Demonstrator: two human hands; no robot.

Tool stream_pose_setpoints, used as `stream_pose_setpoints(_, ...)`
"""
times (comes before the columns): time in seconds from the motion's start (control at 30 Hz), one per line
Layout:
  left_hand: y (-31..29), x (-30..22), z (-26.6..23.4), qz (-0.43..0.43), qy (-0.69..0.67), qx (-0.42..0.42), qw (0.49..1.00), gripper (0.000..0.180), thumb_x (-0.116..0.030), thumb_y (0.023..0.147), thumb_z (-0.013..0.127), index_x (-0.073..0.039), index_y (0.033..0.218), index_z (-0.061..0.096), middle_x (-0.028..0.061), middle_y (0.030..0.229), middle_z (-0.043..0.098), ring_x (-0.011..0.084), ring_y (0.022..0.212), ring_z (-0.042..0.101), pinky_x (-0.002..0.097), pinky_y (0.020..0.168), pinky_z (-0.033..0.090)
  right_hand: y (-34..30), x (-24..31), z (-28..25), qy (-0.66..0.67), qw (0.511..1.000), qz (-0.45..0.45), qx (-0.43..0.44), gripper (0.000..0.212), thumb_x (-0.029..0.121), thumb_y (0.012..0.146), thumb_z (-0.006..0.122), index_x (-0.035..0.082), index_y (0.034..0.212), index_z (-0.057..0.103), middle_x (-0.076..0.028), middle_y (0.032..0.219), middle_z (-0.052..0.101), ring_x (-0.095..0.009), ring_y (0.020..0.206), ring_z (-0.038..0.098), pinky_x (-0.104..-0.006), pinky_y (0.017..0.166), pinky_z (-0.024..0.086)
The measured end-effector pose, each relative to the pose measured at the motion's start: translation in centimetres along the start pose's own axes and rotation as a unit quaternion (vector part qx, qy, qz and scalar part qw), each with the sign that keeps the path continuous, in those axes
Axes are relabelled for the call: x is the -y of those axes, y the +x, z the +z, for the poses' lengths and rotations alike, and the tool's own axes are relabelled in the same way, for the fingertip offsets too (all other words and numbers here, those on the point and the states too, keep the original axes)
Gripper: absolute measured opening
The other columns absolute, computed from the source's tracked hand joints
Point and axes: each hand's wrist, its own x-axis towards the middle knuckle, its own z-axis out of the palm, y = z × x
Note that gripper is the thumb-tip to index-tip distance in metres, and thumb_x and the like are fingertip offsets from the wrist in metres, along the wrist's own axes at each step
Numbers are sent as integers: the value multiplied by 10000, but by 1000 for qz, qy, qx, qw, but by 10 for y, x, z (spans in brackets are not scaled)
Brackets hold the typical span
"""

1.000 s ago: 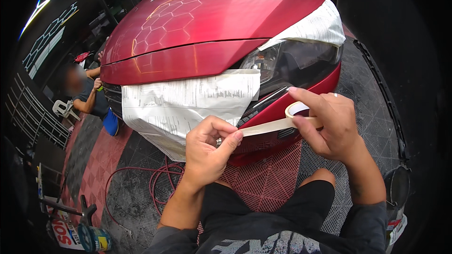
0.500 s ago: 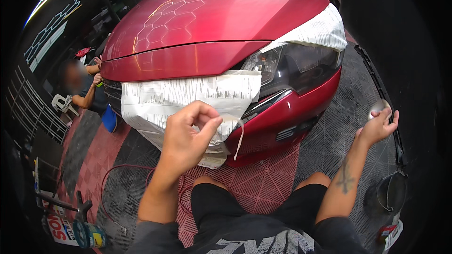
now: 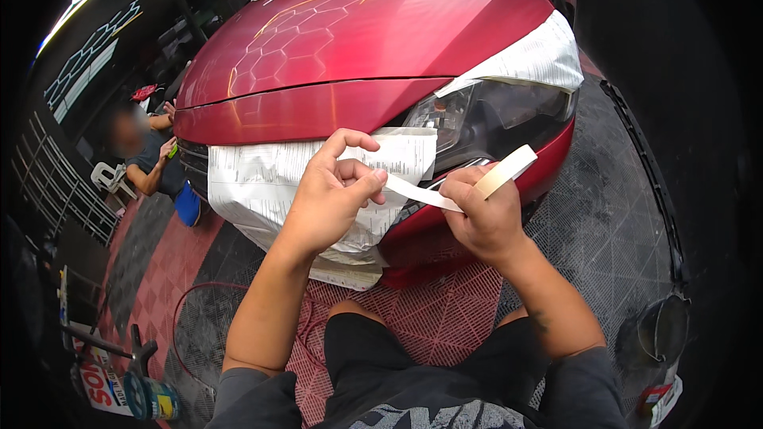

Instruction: The person applies masking tape and newspaper to the front and side of a red car, covering the headlights, bumper, and windows. They smooth the newspaper and tape it down to protect the surfaces.

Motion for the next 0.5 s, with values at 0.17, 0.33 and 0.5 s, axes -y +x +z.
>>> stream_pose_setpoints(0.17, 2, 14, -14, -12, -16, 1, 1000, 205, -91, 1053, 751, -69, 1222, 636, 40, 893, 725, 122, 843, 720, 260, 748, 501, 12, -18, -27, 28, 994, -23, 101, 325, -87, 689, 831, 124, 918, 737, 10, 909, 721, -209, 800, 696, -365, 754, 479)
stream_pose_setpoints(0.33, 1, 21, -18, -3, -14, -3, 1000, 141, -101, 1049, 753, -63, 1157, 669, 29, 889, 728, 116, 856, 712, 262, 752, 501, 28, -24, -38, 180, 964, 47, 189, 290, -130, 739, 788, 81, 937, 797, -35, 933, 717, -210, 829, 698, -354, 750, 530)
stream_pose_setpoints(0.5, -2, 26, -23, 14, 53, 85, 995, 171, -9, 1018, 702, -40, 1186, 689, 20, 1044, 649, 94, 932, 624, 296, 811, 526, 42, -25, -51, 222, 943, 96, 229, 218, -98, 808, 791, 47, 971, 795, -63, 991, 690, -202, 883, 713, -330, 784, 568)
